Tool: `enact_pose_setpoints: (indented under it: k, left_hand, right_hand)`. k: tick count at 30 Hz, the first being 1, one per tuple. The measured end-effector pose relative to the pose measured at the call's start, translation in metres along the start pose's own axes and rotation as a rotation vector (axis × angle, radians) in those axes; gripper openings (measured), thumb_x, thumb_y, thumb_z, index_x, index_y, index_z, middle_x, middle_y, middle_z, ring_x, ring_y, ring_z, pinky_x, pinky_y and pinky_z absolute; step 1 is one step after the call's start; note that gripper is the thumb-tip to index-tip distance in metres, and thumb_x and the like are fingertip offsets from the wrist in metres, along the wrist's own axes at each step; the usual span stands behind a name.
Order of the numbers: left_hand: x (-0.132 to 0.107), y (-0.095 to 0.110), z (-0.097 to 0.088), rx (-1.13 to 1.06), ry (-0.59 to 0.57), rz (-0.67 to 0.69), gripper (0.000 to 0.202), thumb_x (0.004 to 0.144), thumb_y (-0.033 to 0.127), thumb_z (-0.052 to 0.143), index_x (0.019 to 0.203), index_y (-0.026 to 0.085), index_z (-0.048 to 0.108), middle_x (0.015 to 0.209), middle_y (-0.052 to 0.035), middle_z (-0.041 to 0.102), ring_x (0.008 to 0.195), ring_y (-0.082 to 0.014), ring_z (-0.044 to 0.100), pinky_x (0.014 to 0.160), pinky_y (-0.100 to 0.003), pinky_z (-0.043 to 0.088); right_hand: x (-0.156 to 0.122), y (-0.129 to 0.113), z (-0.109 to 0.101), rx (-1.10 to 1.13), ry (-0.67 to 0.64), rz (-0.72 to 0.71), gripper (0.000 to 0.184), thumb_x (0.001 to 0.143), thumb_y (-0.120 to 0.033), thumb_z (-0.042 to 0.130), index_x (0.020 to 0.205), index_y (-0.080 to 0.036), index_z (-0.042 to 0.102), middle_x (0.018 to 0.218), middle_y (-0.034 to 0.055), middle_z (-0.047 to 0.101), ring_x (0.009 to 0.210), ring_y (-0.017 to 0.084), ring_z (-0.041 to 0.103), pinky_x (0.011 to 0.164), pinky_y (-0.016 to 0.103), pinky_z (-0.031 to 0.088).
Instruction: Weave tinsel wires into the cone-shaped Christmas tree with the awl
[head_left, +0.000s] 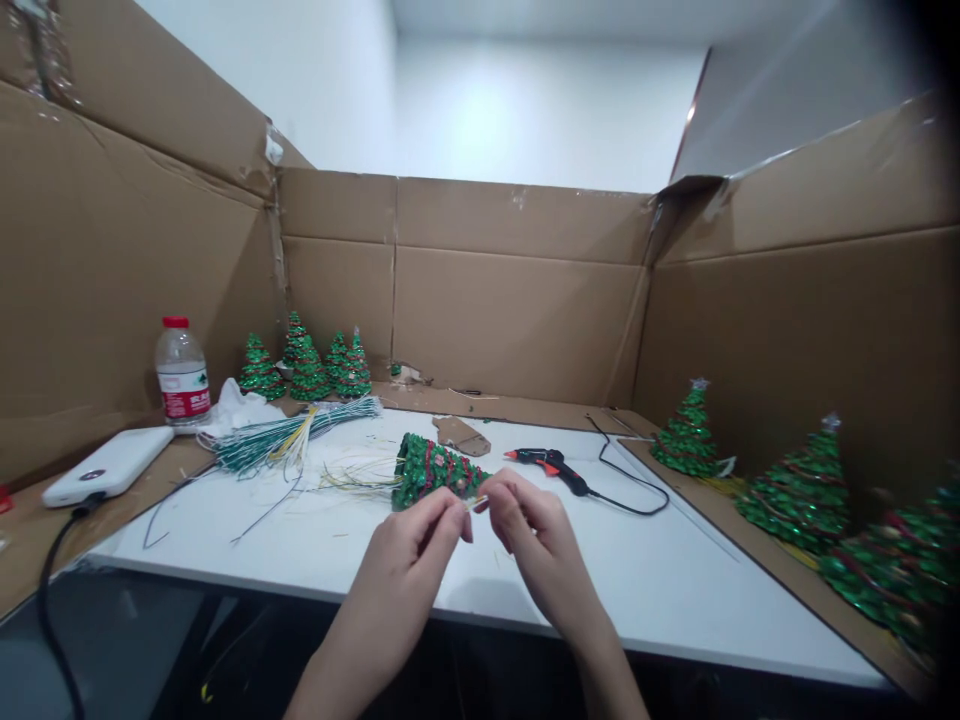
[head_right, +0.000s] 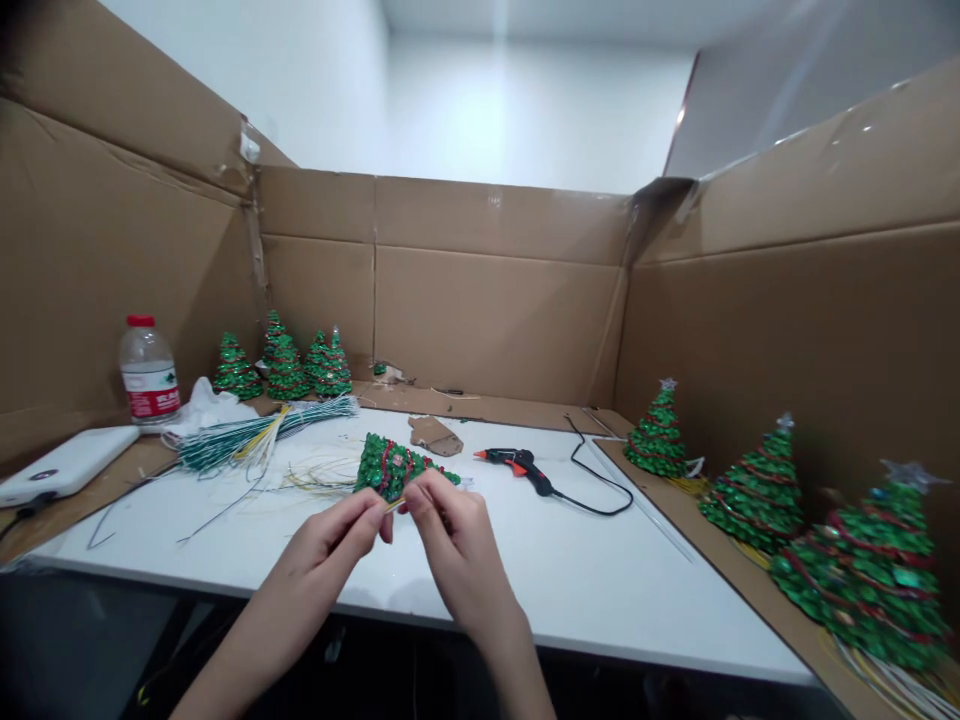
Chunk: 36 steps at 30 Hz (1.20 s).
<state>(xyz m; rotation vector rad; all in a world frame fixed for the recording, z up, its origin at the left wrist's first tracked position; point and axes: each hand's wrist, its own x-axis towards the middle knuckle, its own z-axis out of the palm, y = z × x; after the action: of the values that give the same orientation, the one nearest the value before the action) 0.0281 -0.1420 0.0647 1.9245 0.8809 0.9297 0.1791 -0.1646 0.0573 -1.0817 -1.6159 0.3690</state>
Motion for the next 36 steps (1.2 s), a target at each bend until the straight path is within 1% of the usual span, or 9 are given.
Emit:
enact_pose_setpoints:
  k: [4, 8, 14, 17, 21, 23, 26, 30, 36]
  left_hand:
    - [0.006, 0.004, 0.018, -0.257, -0.092, 0.01, 0.033, 0.09, 0.043, 0.038, 0.069, 0.019, 0.047, 0.068, 0.0027, 0.043, 0.067, -0.0128, 0.04, 0.063, -0.023, 0.031]
    - [0.009, -0.001, 0.035, -0.493, -0.113, 0.02, 0.034, 0.089, 0.044, 0.042, 0.07, 0.018, 0.05, 0.064, 0.0037, 0.038, 0.061, -0.0106, 0.034, 0.058, -0.022, 0.028]
    - [0.002, -0.004, 0.032, -0.653, -0.139, 0.041, 0.033, 0.088, 0.046, 0.047, 0.071, 0.018, 0.049, 0.052, 0.0077, 0.025, 0.05, -0.0086, 0.02, 0.048, -0.023, 0.017]
    - [-0.004, -0.002, 0.028, -0.644, -0.066, 0.027, 0.035, 0.087, 0.049, 0.047, 0.073, 0.018, 0.049, 0.051, 0.0083, 0.023, 0.048, -0.0082, 0.019, 0.046, -0.023, 0.016]
    - [-0.006, -0.001, 0.029, -0.573, 0.197, -0.001, 0.039, 0.083, 0.056, 0.049, 0.071, 0.019, 0.047, 0.051, 0.0082, 0.022, 0.048, -0.0083, 0.02, 0.045, -0.022, 0.018]
    - [-0.005, -0.002, 0.03, -0.561, 0.273, -0.005, 0.04, 0.082, 0.057, 0.05, 0.071, 0.019, 0.047, 0.053, 0.0076, 0.024, 0.049, -0.0082, 0.022, 0.045, -0.021, 0.02]
    - [-0.004, -0.002, 0.032, -0.568, 0.281, 0.001, 0.041, 0.081, 0.058, 0.05, 0.07, 0.019, 0.046, 0.052, 0.0078, 0.026, 0.047, -0.008, 0.021, 0.044, -0.021, 0.02]
    - [-0.004, 0.001, 0.033, -0.524, 0.254, 0.019, 0.042, 0.082, 0.059, 0.048, 0.068, 0.02, 0.044, 0.047, 0.0079, 0.028, 0.045, -0.0079, 0.023, 0.043, -0.021, 0.021]
    - [-0.008, 0.002, 0.039, -0.536, 0.264, 0.007, 0.045, 0.081, 0.063, 0.046, 0.068, 0.02, 0.046, 0.046, 0.0078, 0.028, 0.043, -0.0078, 0.022, 0.043, -0.021, 0.02]
  right_hand:
    - [-0.004, -0.005, -0.009, -0.075, 0.089, -0.115, 0.04, 0.094, -0.042, 0.038, 0.061, -0.02, 0.043, 0.054, -0.004, 0.042, 0.048, 0.009, 0.038, 0.047, 0.021, 0.03]
    - [-0.005, -0.011, -0.016, -0.134, 0.064, -0.157, 0.041, 0.095, -0.038, 0.037, 0.059, -0.02, 0.043, 0.05, -0.0033, 0.045, 0.045, 0.01, 0.041, 0.044, 0.02, 0.032]
    - [-0.005, -0.015, -0.013, -0.133, -0.008, -0.191, 0.041, 0.094, -0.035, 0.04, 0.056, -0.019, 0.043, 0.049, -0.0043, 0.043, 0.043, 0.008, 0.038, 0.043, 0.019, 0.03]
    - [-0.006, -0.015, -0.007, -0.023, 0.018, -0.117, 0.039, 0.093, -0.04, 0.041, 0.062, -0.019, 0.049, 0.055, -0.0035, 0.045, 0.049, 0.009, 0.041, 0.046, 0.018, 0.032]
    - [-0.004, -0.019, 0.004, 0.192, 0.086, 0.036, 0.029, 0.086, -0.048, 0.052, 0.098, -0.023, 0.06, 0.07, -0.0022, 0.051, 0.055, 0.009, 0.043, 0.047, 0.018, 0.034]
    - [-0.003, -0.021, 0.01, 0.234, 0.089, 0.104, 0.028, 0.082, -0.044, 0.059, 0.101, -0.023, 0.062, 0.072, -0.0022, 0.051, 0.055, 0.009, 0.041, 0.047, 0.018, 0.035]
    - [0.0, -0.022, 0.016, 0.275, 0.101, 0.148, 0.021, 0.081, -0.039, 0.06, 0.09, -0.021, 0.067, 0.073, -0.0006, 0.054, 0.051, 0.007, 0.038, 0.044, 0.019, 0.033]
    - [0.0, -0.018, 0.019, 0.348, 0.165, 0.111, 0.018, 0.082, -0.036, 0.057, 0.081, -0.021, 0.068, 0.088, 0.0032, 0.06, 0.047, 0.005, 0.035, 0.037, 0.019, 0.028]
    - [-0.001, -0.017, 0.014, 0.378, 0.126, 0.085, 0.016, 0.082, -0.032, 0.058, 0.083, -0.022, 0.071, 0.084, 0.004, 0.066, 0.054, 0.009, 0.048, 0.043, 0.02, 0.036]
